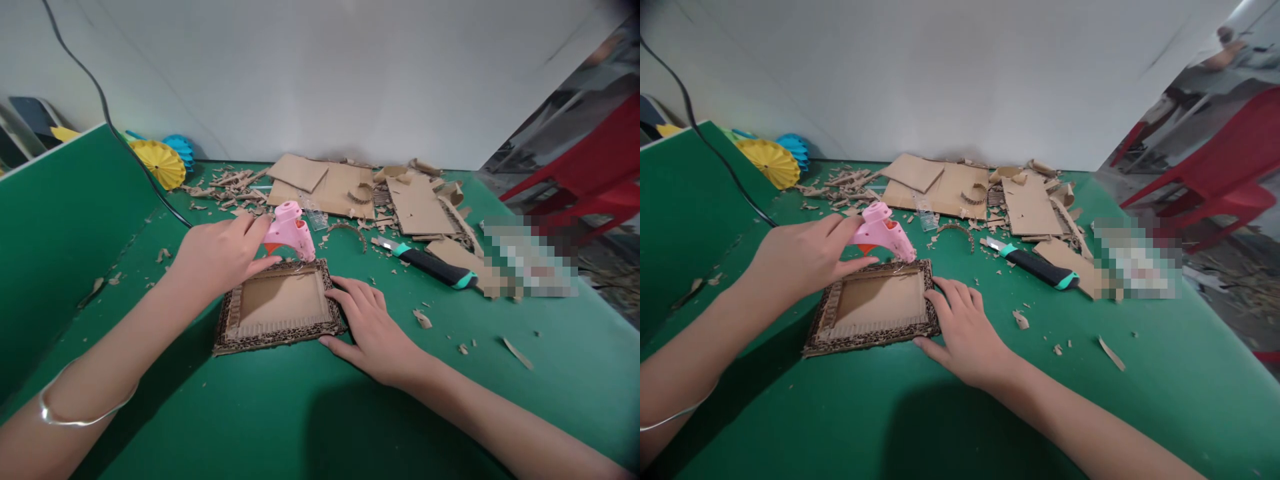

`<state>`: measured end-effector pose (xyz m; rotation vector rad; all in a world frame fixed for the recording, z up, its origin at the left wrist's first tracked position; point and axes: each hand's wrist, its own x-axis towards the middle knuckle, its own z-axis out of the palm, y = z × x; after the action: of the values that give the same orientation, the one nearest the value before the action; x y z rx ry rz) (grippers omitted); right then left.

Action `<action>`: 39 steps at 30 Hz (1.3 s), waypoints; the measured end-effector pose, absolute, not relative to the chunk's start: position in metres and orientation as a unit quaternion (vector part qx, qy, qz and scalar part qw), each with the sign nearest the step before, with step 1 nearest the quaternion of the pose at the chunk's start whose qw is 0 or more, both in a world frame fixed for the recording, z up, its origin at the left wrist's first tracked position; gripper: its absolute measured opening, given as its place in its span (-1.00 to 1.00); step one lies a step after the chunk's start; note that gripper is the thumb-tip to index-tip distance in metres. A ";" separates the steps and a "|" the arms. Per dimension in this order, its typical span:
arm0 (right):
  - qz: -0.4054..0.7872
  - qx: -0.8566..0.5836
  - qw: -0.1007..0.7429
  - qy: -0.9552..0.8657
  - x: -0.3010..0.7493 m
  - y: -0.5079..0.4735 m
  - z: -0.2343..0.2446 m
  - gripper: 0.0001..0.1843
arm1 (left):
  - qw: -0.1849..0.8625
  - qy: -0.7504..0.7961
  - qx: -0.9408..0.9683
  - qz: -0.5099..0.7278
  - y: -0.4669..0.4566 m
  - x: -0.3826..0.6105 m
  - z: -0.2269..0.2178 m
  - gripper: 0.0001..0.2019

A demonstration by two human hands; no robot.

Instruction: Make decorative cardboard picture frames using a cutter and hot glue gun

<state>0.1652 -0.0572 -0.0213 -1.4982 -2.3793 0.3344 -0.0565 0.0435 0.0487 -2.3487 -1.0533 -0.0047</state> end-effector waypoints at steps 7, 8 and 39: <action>0.115 -0.524 0.155 -0.830 0.165 -0.057 -0.022 -0.49 | 0.280 -0.389 -0.877 -0.015 0.044 -0.055 0.045 -0.57; 0.115 -0.524 0.156 -0.830 0.165 -0.057 -0.022 -0.49 | 0.280 -0.388 -0.878 -0.015 0.044 -0.056 0.045 -0.58; 0.128 -0.526 0.151 -0.827 0.165 -0.057 -0.019 -0.49 | 0.286 -0.369 -0.884 -0.019 0.049 -0.069 0.040 -0.76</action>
<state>0.1652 -0.0575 -0.0193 -1.5113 -2.3747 0.3672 -0.0695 0.0492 0.0400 -2.3626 -0.9870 -0.0508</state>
